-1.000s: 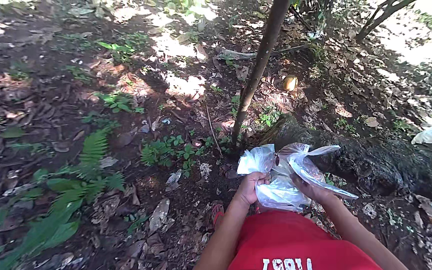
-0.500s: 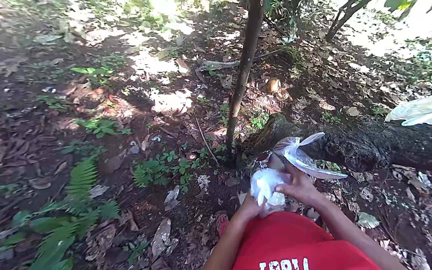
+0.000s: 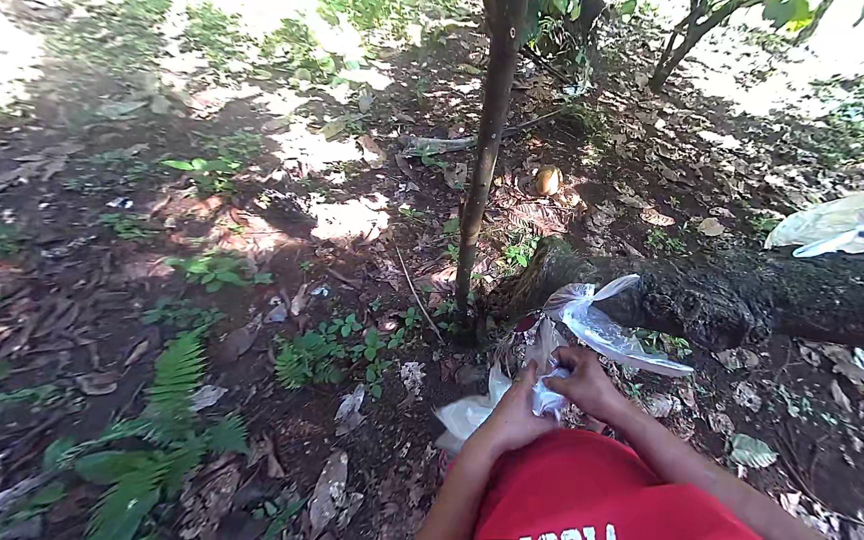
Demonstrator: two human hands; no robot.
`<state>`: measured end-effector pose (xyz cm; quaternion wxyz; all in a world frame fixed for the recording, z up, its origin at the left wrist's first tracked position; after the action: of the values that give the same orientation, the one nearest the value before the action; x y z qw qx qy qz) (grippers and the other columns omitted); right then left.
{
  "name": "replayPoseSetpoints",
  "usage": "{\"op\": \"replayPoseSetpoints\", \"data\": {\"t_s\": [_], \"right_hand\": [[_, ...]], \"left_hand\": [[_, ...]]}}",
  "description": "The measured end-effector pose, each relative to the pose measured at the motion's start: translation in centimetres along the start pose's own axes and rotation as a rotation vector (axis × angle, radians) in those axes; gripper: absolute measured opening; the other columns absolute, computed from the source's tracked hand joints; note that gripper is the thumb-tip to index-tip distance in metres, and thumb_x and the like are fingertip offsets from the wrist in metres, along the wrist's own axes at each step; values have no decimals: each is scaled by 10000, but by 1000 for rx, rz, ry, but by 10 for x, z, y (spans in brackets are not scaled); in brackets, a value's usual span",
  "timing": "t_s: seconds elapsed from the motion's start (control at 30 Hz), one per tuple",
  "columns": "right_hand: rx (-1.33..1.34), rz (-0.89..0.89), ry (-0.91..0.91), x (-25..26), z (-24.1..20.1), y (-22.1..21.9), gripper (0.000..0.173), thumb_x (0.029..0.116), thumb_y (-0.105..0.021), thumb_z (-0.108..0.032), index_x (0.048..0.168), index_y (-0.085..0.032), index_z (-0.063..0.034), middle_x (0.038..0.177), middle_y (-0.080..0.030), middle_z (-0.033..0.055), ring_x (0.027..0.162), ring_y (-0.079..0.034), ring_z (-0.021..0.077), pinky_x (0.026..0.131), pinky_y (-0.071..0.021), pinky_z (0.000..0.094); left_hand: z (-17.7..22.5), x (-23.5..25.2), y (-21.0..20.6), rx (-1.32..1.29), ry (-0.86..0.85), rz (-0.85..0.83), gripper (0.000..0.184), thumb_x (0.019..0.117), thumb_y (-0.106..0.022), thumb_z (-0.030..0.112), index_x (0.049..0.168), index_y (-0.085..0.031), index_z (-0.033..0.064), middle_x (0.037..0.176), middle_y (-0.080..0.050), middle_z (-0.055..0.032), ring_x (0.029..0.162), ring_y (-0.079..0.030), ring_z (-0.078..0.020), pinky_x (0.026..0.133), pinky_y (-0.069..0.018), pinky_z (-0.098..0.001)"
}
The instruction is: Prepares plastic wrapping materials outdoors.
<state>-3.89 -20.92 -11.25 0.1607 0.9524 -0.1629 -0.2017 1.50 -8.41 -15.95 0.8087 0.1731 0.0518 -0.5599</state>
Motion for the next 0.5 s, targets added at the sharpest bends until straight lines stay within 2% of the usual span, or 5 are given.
{"op": "replayPoseSetpoints", "data": {"t_s": [0.1,0.17,0.3,0.43,0.5], "right_hand": [[39,-14,-41,2,5,-3,160,816,-756,-91,930,-669,-21,796,-664,30,725,-627,91,718,-544,316],[123,-10,-65,4,7,-5,146,805,-768,-74,891,-655,-38,769,-653,10,700,-618,71,694,-538,288],[291,-22,-122,4,11,-9,157,779,-761,-11,851,-626,-46,737,-649,6,668,-618,77,660,-541,287],[341,-92,-182,2,4,-7,139,921,-715,-106,964,-607,-28,813,-669,37,714,-672,125,695,-598,327],[221,-110,-218,2,-1,2,196,983,-669,-175,1059,-611,-4,896,-680,74,780,-696,151,743,-604,352]], "left_hand": [[19,1,9,121,37,-27,1032,743,-877,220,1570,-301,-2,1375,-603,-210,1276,-595,-311,1115,-454,-501],[28,3,7,162,63,-41,1021,776,-844,180,1587,-251,-1,1348,-617,-222,1254,-612,-324,1101,-465,-510],[16,6,-7,17,1,110,894,837,-763,89,1563,-261,-58,1311,-630,-256,1228,-633,-312,1096,-478,-469],[1,1,9,169,131,226,761,865,-788,271,1504,-443,43,1160,-711,-209,1075,-701,-350,976,-536,-569],[-4,-5,28,267,156,317,538,881,-756,240,1368,-615,59,1091,-734,-208,1028,-710,-394,929,-532,-634]]}}
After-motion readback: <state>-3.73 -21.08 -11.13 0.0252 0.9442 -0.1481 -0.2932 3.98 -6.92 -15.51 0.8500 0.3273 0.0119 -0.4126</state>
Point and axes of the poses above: each hand's wrist, its own x-axis towards the middle knuckle, its own y-axis out of the back of the hand, z = x × y, the point moved 6 cm from there along x, towards the middle knuckle
